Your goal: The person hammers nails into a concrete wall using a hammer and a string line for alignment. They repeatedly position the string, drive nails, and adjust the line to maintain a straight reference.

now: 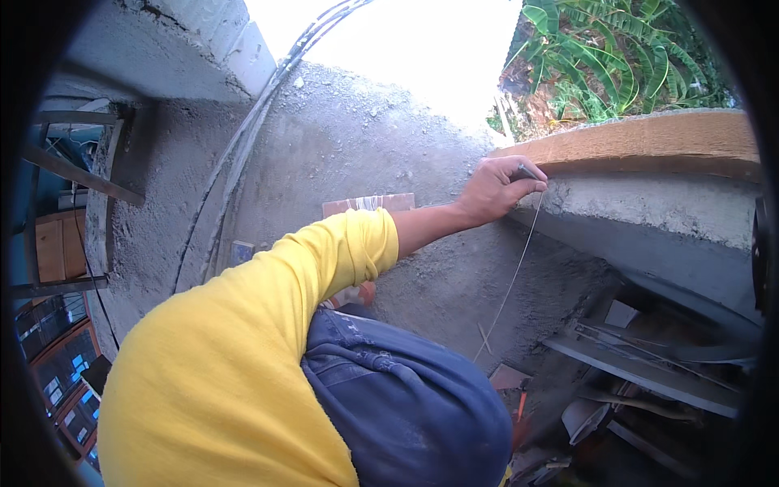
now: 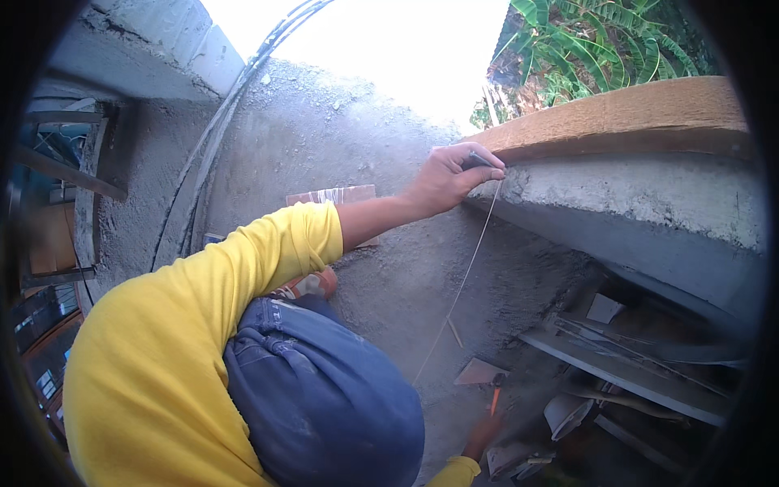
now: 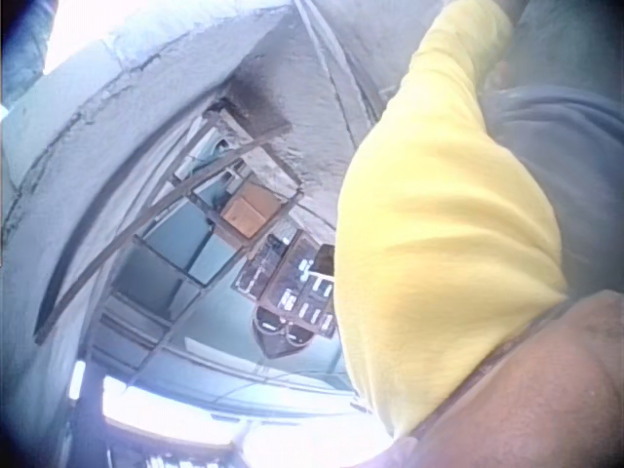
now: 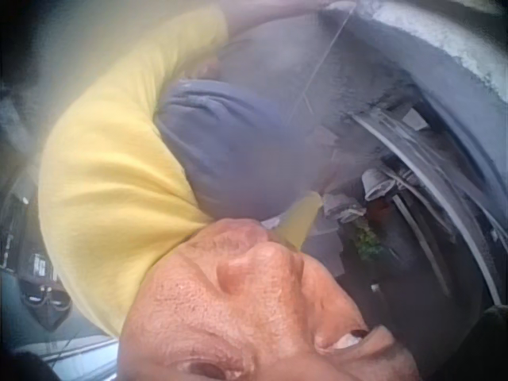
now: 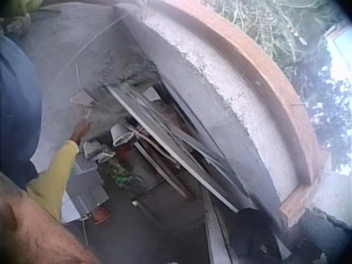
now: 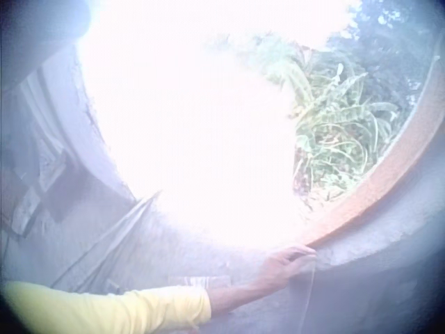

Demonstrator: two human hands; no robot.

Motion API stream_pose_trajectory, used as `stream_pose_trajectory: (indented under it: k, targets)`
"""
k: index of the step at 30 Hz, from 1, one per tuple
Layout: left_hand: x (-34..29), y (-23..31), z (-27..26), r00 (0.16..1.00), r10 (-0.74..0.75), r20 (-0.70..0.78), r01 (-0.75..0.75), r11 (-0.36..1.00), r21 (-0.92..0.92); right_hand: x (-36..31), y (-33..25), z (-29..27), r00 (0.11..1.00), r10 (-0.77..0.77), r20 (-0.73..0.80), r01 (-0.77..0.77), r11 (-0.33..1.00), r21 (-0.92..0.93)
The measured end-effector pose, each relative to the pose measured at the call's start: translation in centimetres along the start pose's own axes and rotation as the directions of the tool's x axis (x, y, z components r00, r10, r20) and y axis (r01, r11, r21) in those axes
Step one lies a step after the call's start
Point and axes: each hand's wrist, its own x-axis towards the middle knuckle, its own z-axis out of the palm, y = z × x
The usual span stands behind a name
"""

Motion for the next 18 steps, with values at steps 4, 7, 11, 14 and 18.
stream_pose_trajectory:
  k: [4,7,11,14,18]
  targets:
    - [0.5,-0.2,0.4,0.997,0.063,-0.049,-0.065,0.997,-0.036,-3.2,-0.2,-2.3,0.982,-0.126,0.138,0.134,0.99,-0.045]
    - [0.8,-0.6,0.1,0.995,0.073,-0.063,-0.074,0.997,-0.02,-5.5,-9.7,-7.8,0.949,0.019,0.314,0.007,0.997,-0.081]
    - [1.6,-1.1,0.7,0.994,0.053,-0.092,-0.057,0.997,-0.046,-8.1,-14.4,-10.1,0.961,-0.066,0.268,0.036,0.993,0.115]
    - [1.9,-1.2,1.2,0.991,0.074,-0.111,-0.08,0.996,-0.047,-8.5,-18.9,-13.0,0.924,0.031,0.381,-0.13,0.963,0.236]
    - [1.8,-1.1,1.3,0.993,0.05,-0.111,-0.056,0.997,-0.051,-8.2,-21.0,-14.2,0.843,0.132,0.522,-0.41,0.786,0.463]
